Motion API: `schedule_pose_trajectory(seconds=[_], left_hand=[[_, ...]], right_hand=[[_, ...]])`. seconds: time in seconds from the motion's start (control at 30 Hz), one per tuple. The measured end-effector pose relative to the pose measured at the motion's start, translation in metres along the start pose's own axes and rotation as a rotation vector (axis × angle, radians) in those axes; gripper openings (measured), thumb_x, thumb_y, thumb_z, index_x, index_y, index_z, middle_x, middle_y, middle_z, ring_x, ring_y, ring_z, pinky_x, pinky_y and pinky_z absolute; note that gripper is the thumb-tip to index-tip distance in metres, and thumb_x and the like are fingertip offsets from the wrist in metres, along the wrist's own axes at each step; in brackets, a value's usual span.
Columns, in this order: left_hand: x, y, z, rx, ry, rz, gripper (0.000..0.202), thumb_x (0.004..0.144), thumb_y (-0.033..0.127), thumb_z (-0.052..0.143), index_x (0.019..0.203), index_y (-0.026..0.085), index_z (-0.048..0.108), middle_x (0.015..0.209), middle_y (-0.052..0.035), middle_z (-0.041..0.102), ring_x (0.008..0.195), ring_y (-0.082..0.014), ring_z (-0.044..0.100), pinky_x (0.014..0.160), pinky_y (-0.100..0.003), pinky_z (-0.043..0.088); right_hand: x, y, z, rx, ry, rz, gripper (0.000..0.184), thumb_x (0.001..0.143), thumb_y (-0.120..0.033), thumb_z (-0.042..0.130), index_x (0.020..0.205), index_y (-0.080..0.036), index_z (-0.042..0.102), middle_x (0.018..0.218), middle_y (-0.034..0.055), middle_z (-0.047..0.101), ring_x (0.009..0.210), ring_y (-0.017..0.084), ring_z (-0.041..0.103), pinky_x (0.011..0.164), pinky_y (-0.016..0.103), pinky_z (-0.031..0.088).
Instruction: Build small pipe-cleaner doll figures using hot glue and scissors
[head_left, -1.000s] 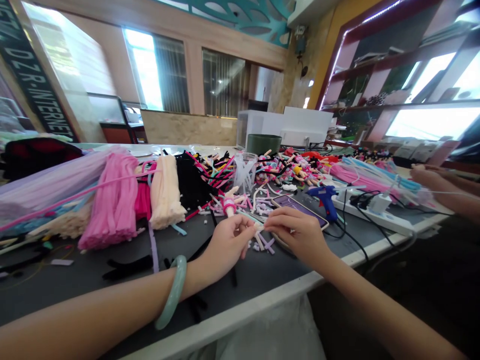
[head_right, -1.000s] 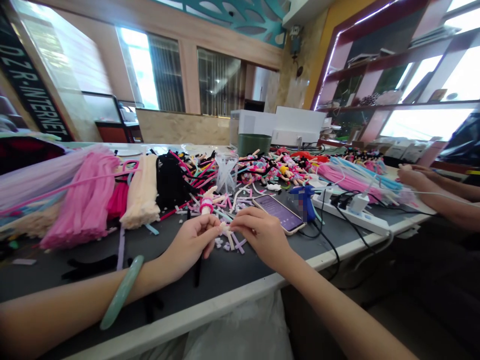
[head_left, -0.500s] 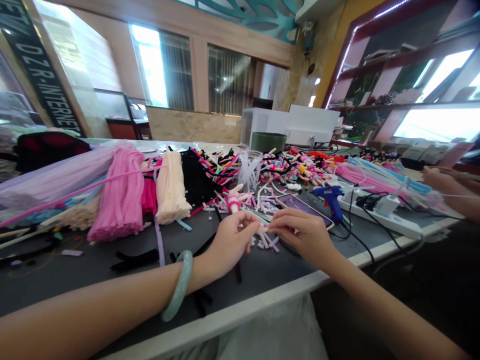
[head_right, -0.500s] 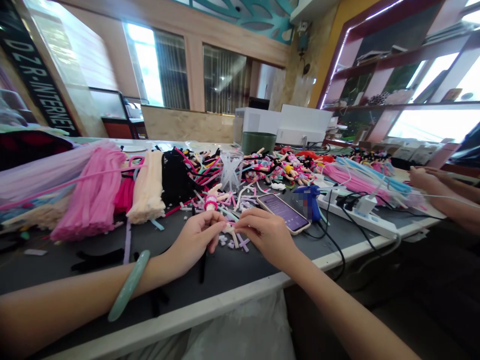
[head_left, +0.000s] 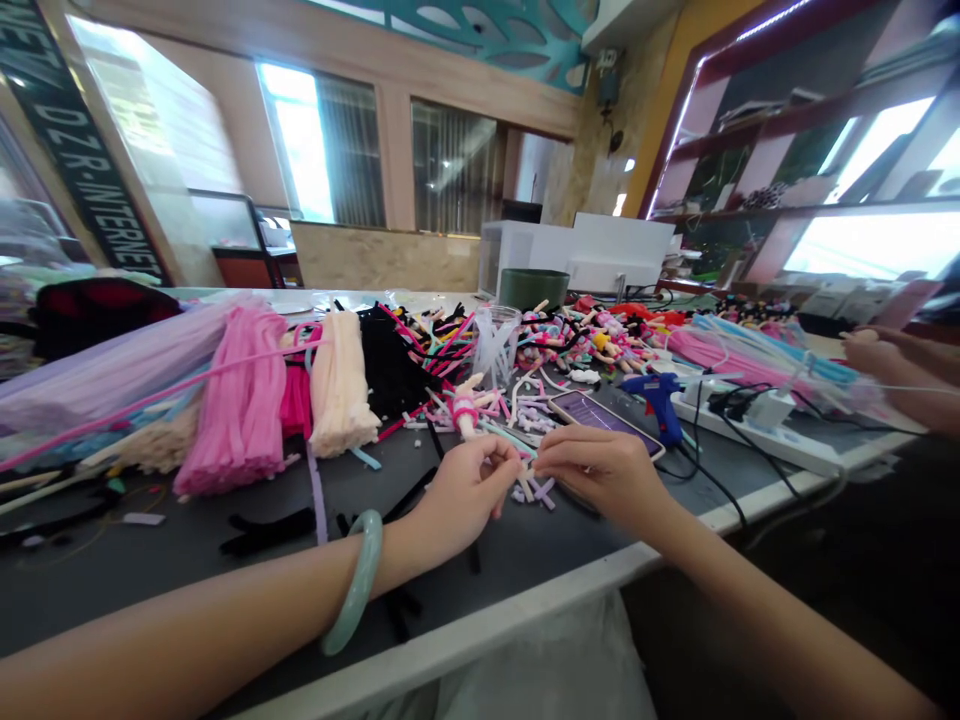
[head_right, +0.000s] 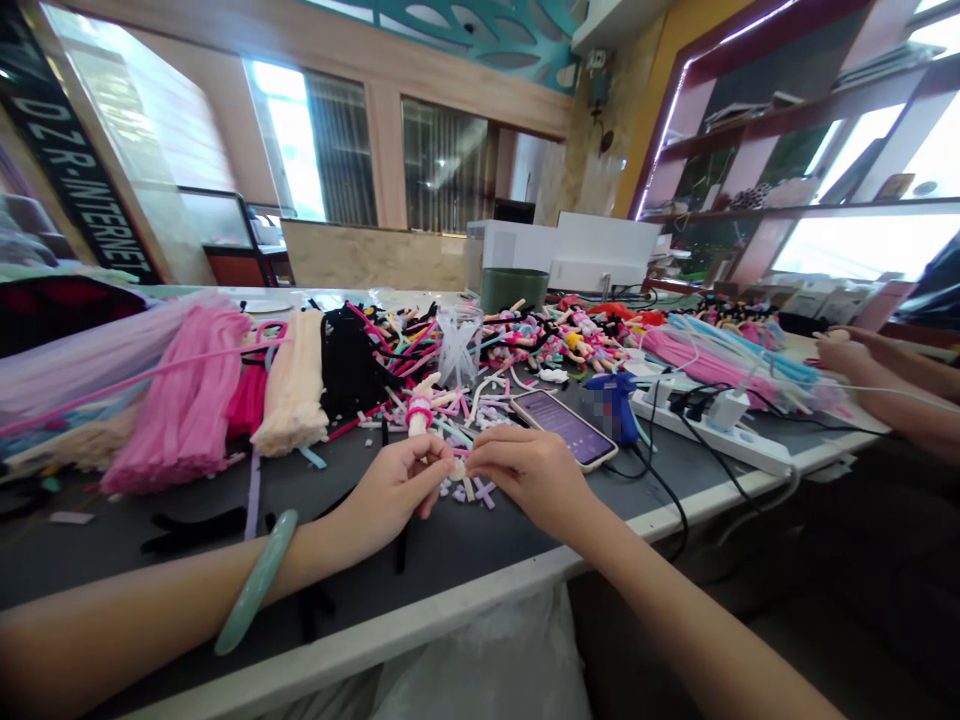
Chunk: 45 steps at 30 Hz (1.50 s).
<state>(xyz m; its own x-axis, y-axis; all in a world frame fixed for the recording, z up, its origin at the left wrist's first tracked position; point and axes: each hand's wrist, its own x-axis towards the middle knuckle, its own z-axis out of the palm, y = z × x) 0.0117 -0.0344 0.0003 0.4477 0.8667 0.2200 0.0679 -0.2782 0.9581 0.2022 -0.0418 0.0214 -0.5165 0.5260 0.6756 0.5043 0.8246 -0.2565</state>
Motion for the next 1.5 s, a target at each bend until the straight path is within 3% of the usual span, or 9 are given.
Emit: schedule_pose_trajectory(seconds=[0.67,0.9,1.23,1.5], left_hand=[[-0.002,0.007,-0.001,0.237,-0.070,0.102,0.014,0.087,0.026,0.044,0.077,0.017,0.049,0.057,0.0066,0.042,0.047,-0.0067,0.043,0.047,-0.018,0.035],[-0.007,0.006,-0.002,0.411,-0.070,0.202,0.015,0.088,0.024,0.041,0.078,0.018,0.048,0.067,0.0042,0.045,0.055,-0.0076,0.044,0.052,-0.019,0.036],[-0.005,0.009,-0.003,0.392,-0.065,0.223,0.018,0.089,0.026,0.041,0.075,0.017,0.049,0.063,0.0041,0.045,0.055,-0.0088,0.043,0.053,-0.021,0.034],[-0.005,0.008,-0.002,0.333,-0.076,0.193,0.016,0.088,0.027,0.043,0.079,0.017,0.051,0.061,0.0047,0.046,0.051,-0.0087,0.044,0.051,-0.021,0.033]], right_hand=[[-0.002,0.002,-0.002,0.032,-0.027,-0.009,0.015,0.086,-0.015,0.056,0.081,-0.019,0.069,0.086,0.0033,0.069,0.078,0.013,0.064,0.071,0.022,0.049],[-0.001,0.000,-0.002,0.090,-0.045,-0.003,0.014,0.087,-0.017,0.055,0.082,-0.019,0.069,0.086,0.0034,0.069,0.078,0.013,0.064,0.071,0.022,0.050],[0.001,-0.002,-0.005,0.020,-0.099,-0.066,0.017,0.089,-0.017,0.049,0.088,-0.019,0.066,0.093,0.0040,0.068,0.087,0.012,0.063,0.078,0.021,0.049],[0.001,-0.002,-0.005,0.031,-0.143,-0.025,0.017,0.090,-0.016,0.047,0.087,-0.019,0.063,0.092,0.0043,0.065,0.087,0.013,0.060,0.077,0.024,0.048]])
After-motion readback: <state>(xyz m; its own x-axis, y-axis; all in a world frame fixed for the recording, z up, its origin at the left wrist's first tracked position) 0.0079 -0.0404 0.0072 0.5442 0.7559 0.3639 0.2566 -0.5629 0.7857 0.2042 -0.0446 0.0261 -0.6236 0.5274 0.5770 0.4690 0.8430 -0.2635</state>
